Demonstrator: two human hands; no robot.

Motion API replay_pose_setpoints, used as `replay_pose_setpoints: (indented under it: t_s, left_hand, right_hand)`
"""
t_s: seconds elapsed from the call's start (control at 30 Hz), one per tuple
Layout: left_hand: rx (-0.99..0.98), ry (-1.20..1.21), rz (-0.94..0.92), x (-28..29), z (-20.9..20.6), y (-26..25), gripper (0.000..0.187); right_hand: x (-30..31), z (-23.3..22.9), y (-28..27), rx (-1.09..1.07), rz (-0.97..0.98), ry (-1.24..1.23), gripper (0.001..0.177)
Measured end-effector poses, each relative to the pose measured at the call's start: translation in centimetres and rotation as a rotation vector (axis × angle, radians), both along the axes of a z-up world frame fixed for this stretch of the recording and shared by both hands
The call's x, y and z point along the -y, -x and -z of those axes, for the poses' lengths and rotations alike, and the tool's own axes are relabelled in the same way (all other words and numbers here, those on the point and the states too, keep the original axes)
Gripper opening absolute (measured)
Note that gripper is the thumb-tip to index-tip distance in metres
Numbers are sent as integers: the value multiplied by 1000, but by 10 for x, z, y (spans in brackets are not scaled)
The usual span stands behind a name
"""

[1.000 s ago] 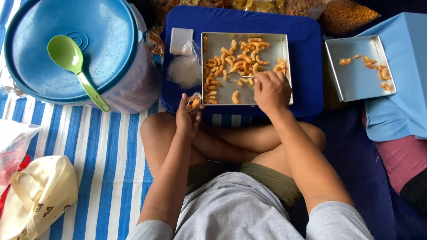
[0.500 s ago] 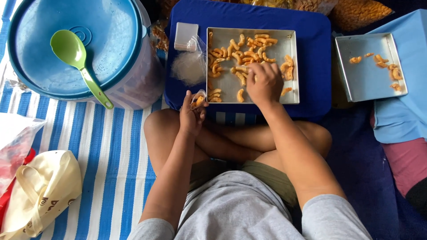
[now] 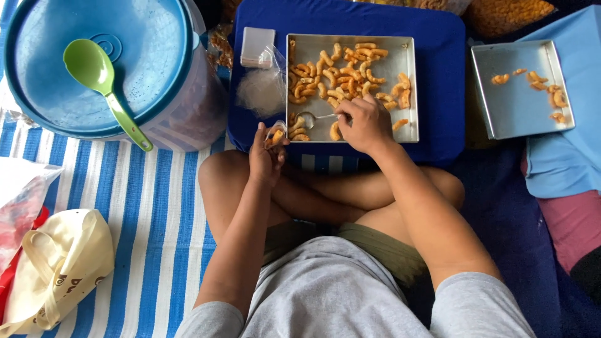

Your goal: Packing small snack items from a tray into plastic bags using a spoon and sealing them while sitting on the floor.

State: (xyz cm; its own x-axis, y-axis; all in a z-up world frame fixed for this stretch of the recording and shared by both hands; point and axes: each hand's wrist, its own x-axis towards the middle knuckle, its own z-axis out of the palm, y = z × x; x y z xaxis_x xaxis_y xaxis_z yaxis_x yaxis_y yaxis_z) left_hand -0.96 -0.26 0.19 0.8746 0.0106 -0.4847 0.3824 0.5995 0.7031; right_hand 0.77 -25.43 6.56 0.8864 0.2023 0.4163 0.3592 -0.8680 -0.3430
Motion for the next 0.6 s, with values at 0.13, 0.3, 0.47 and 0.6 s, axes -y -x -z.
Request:
replay_pose_setpoints:
  t_s: [0.13,0.3,0.47,0.6]
  left_hand:
    - [-15,-12,-3,0,2,1,55]
    - [-52,-44,11,-4,4,1,58]
    - [-62,-38,0,-5,2,4,58]
    - [-40,-66,25,-5,0,5,57]
  right_hand:
    - [2,-6,8,-56,-11,0,8]
    - [-5,-13,13,-356,130,-125,5]
    - [4,-6,8,-618,277,-140,11]
    - [14,-1,6,-691,349,-159,17]
